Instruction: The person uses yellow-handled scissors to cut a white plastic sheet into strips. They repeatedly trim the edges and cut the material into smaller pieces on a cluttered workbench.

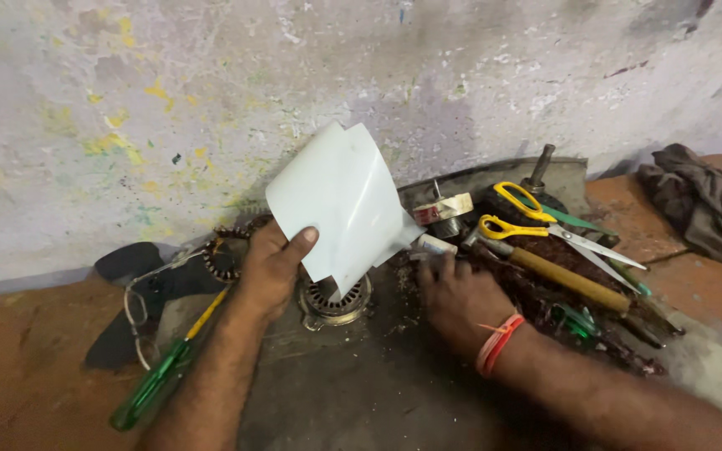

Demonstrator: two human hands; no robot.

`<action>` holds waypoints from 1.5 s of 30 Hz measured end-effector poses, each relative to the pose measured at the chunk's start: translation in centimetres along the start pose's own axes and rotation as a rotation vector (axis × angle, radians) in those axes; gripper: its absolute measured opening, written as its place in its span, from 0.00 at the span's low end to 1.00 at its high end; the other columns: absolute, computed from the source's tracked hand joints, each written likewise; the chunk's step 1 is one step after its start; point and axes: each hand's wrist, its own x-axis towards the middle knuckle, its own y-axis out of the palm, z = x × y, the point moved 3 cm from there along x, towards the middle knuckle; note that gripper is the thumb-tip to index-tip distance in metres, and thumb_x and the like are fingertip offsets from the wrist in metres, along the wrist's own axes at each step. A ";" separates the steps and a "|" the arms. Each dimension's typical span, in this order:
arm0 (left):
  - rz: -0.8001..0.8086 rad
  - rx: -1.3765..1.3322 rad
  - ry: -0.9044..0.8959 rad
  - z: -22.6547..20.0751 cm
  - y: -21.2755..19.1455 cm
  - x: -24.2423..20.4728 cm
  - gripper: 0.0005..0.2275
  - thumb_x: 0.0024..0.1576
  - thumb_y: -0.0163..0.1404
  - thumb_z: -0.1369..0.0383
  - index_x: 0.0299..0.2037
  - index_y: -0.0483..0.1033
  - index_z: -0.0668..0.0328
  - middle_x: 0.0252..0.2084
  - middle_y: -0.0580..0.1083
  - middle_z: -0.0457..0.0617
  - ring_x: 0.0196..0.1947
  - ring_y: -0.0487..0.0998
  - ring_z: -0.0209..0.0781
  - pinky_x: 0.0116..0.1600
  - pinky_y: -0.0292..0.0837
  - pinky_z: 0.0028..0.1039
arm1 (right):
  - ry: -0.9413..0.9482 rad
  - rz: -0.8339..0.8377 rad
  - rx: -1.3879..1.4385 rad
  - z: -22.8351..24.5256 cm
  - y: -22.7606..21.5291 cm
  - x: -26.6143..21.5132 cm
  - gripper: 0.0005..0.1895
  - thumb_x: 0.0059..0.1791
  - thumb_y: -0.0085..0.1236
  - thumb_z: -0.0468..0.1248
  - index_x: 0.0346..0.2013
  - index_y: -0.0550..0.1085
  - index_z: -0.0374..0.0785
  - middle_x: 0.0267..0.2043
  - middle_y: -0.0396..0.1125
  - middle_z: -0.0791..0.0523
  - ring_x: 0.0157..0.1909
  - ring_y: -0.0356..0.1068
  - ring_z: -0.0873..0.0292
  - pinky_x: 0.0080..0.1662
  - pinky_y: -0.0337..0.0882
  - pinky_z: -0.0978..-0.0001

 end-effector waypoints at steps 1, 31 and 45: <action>-0.017 -0.023 -0.026 -0.3 -0.1 0.0 0.21 0.59 0.56 0.63 0.58 0.73 0.72 0.50 0.78 0.52 0.48 0.77 0.38 0.55 0.74 0.32 | 0.010 0.043 0.090 0.5 0.5 0.1 0.29 0.49 0.45 0.38 0.62 0.61 0.24 0.57 0.61 0.31 0.49 0.70 0.38 0.41 0.76 0.53; -0.259 -0.316 -0.059 -1.8 -1.2 0.3 0.20 0.58 0.54 0.65 0.59 0.70 0.63 0.50 0.76 0.51 0.45 0.80 0.45 0.38 0.83 0.36 | 0.341 -0.080 2.179 -7.0 1.2 -9.9 0.36 0.48 0.58 0.29 0.71 0.62 0.35 0.50 0.72 0.46 0.39 0.70 0.55 0.34 0.72 0.65; -0.017 -0.143 -0.014 0.1 1.5 0.1 0.24 0.59 0.57 0.63 0.61 0.70 0.73 0.52 0.77 0.56 0.51 0.77 0.44 0.58 0.73 0.36 | 0.011 -0.538 2.148 -3.4 -0.9 0.2 0.58 0.37 0.66 0.26 0.78 0.48 0.39 0.53 0.63 0.52 0.48 0.67 0.58 0.44 0.74 0.68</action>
